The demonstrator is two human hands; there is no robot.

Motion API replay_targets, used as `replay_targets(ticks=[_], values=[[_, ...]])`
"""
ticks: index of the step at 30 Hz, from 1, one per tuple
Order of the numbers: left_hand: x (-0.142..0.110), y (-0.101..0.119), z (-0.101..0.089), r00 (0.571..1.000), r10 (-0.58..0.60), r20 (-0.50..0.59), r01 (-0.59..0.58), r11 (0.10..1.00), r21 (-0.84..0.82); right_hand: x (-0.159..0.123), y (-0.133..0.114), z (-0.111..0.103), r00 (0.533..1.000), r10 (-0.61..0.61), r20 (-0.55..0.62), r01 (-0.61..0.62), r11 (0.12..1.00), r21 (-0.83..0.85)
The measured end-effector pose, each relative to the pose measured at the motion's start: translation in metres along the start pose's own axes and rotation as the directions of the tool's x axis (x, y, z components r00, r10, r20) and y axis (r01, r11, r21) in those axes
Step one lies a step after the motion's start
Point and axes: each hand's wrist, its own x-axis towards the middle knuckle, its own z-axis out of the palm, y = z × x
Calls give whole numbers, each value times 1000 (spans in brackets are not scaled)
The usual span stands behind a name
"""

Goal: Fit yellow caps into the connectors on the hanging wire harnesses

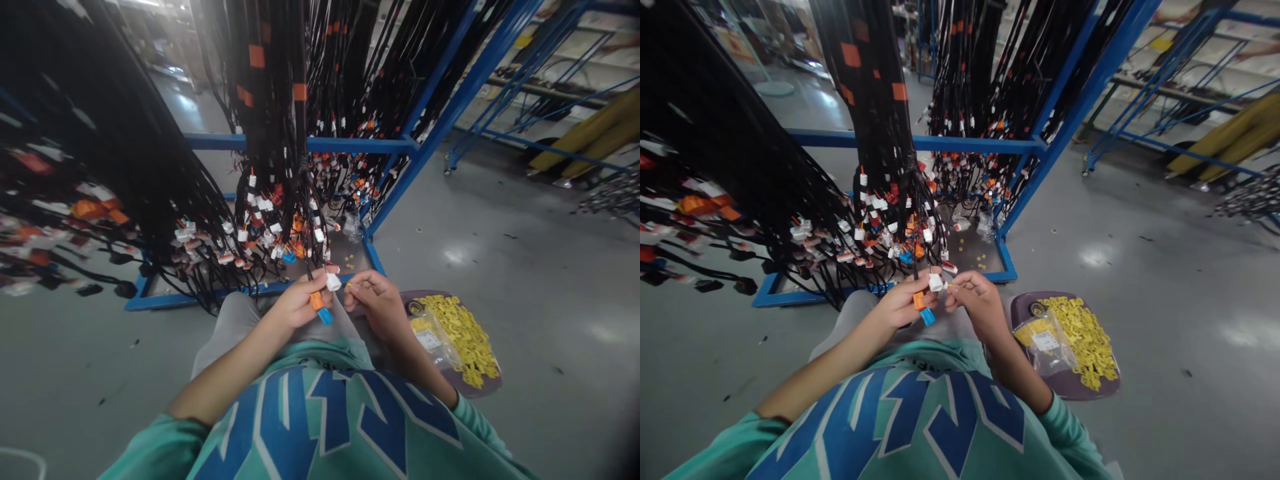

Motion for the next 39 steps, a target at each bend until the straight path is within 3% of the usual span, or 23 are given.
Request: replay_targets(ticks=[9, 17, 25, 30, 39], values=[[9, -8, 5, 999, 12, -42, -7, 992, 126, -1, 5, -2, 990, -78, -115, 74, 997, -38], [2, -3, 14, 997, -20, -75, 21, 1000, 10, -2, 7, -1, 983, -134, -123, 116, 983, -142], [0, -1, 23, 986, -51, -160, 34, 994, -106, -3, 2, 12, 948, -308, -77, 274, 918, -287], [1, -3, 25, 987, -58, -151, 43, 994, -101, -1, 11, 11, 908, -417, -44, 380, 863, -334], [0, -2, 30, 978, -48, -202, 29, 995, -97, 0, 13, 10, 885, -465, -32, 409, 809, -422]])
